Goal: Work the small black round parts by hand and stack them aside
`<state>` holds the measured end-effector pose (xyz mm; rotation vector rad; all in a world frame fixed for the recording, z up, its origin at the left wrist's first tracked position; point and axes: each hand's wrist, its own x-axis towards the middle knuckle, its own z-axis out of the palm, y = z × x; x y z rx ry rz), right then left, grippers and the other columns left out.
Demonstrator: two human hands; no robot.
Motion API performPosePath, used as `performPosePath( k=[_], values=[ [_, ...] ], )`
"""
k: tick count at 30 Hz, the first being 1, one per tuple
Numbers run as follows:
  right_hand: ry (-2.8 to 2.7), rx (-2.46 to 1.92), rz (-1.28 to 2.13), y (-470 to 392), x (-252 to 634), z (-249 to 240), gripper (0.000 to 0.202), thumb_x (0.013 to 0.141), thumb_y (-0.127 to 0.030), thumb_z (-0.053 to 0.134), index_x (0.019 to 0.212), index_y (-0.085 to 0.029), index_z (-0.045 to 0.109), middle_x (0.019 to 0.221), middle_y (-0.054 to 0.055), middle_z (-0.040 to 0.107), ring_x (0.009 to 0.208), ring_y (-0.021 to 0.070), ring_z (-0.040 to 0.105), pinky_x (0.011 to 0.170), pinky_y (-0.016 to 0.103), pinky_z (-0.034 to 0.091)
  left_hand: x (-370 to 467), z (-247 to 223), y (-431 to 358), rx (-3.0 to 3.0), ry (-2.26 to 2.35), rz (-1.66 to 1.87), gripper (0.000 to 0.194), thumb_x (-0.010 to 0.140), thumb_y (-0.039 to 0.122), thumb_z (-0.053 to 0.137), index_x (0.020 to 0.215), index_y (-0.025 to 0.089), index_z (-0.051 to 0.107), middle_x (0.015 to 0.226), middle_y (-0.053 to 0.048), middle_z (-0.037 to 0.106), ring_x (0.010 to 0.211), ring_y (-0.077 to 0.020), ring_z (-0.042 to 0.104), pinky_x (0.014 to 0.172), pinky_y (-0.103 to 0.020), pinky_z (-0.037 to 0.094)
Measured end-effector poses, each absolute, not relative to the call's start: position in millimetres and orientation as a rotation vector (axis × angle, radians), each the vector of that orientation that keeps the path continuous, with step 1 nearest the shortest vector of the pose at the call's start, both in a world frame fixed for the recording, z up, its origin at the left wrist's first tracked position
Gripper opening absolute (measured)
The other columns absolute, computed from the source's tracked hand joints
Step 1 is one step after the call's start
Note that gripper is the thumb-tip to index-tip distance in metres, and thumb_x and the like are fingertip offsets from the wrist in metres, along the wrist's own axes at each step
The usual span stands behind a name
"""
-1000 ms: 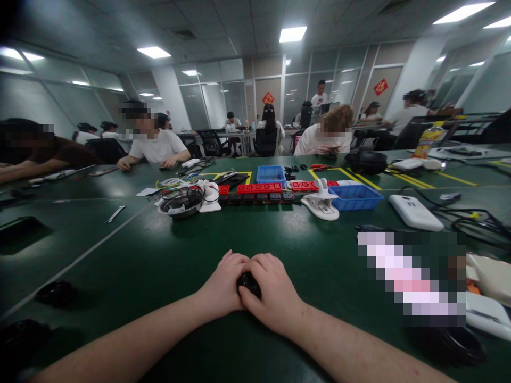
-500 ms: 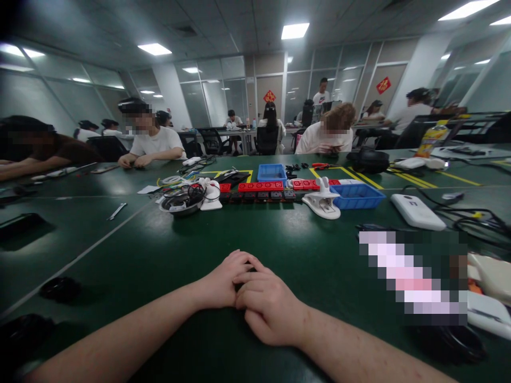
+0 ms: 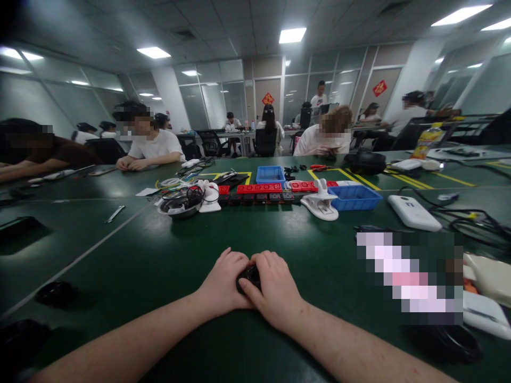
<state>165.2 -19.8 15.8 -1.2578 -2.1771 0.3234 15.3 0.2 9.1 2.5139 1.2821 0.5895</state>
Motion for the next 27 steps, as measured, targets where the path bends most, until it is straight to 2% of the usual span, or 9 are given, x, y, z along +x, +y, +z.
performPosePath(
  k=[4, 12, 15, 17, 22, 25, 27],
  values=[
    [-2.167, -1.264, 0.312, -20, 165, 16, 0.016, 0.078, -0.027, 0.051, 0.089, -0.015, 0.048, 0.085, 0.007, 0.051, 0.08, 0.0209, 0.047, 0.073, 0.04, 0.041, 15, 10, 0, 2.515, 1.322, 0.609, 0.036, 0.059, 0.039, 0.065, 0.088, 0.019, 0.054, 0.088, -0.001, 0.055, 0.091, -0.0211, 0.051, 0.102, -0.048, 0.021],
    [-2.178, -1.113, 0.289, -20, 168, 19, 0.021, 0.072, -0.016, 0.052, 0.094, -0.017, 0.054, 0.093, 0.008, 0.051, 0.089, 0.021, 0.046, 0.079, 0.04, 0.041, 11, 9, 5, 2.45, 1.22, 0.585, 0.041, 0.058, 0.033, 0.067, 0.095, 0.021, 0.056, 0.094, -0.002, 0.058, 0.094, -0.0223, 0.051, 0.103, -0.049, 0.018],
    [-2.194, -0.981, 0.303, -21, 169, 21, 0.029, 0.07, -0.011, 0.046, 0.098, -0.019, 0.055, 0.095, 0.007, 0.054, 0.09, 0.0204, 0.048, 0.08, 0.041, 0.042, 8, 10, 10, 2.476, 1.092, 0.559, 0.033, 0.058, 0.028, 0.066, 0.088, 0.02, 0.058, 0.091, -0.001, 0.058, 0.092, -0.0213, 0.052, 0.096, -0.043, 0.031],
    [-2.222, -0.841, 0.329, -22, 170, 24, 0.031, 0.068, -0.009, 0.042, 0.093, -0.019, 0.056, 0.094, 0.006, 0.057, 0.09, 0.0192, 0.051, 0.085, 0.042, 0.04, 6, 12, 13, 2.488, 1.003, 0.536, 0.027, 0.057, 0.026, 0.067, 0.083, 0.02, 0.059, 0.09, -0.001, 0.057, 0.09, -0.0204, 0.052, 0.088, -0.036, 0.038],
    [-2.308, -0.51, 0.428, -27, 169, 32, 0.024, 0.066, -0.007, 0.035, 0.067, -0.02, 0.055, 0.074, 0.001, 0.061, 0.08, 0.0138, 0.057, 0.096, 0.04, 0.034, 4, 11, 15, 2.535, 0.851, 0.515, 0.028, 0.055, 0.032, 0.072, 0.078, 0.021, 0.062, 0.098, -0.001, 0.055, 0.096, -0.0207, 0.049, 0.089, -0.033, 0.037],
    [-2.335, -0.486, 0.431, -30, 168, 35, 0.025, 0.067, -0.008, 0.033, 0.069, -0.021, 0.055, 0.069, 0.0, 0.062, 0.082, 0.0144, 0.057, 0.097, 0.04, 0.033, 4, 7, 15, 2.571, 0.849, 0.52, 0.026, 0.056, 0.035, 0.072, 0.075, 0.02, 0.062, 0.096, -0.001, 0.054, 0.094, -0.0202, 0.049, 0.088, -0.033, 0.037],
    [-2.349, -0.525, 0.393, -32, 169, 35, 0.027, 0.068, -0.009, 0.035, 0.079, -0.021, 0.057, 0.076, 0.001, 0.063, 0.089, 0.0151, 0.057, 0.1, 0.043, 0.028, 3, 6, 15, 2.585, 0.854, 0.519, 0.03, 0.058, 0.038, 0.07, 0.081, 0.021, 0.062, 0.097, -0.001, 0.054, 0.094, -0.02, 0.049, 0.088, -0.033, 0.037]
  ],
)
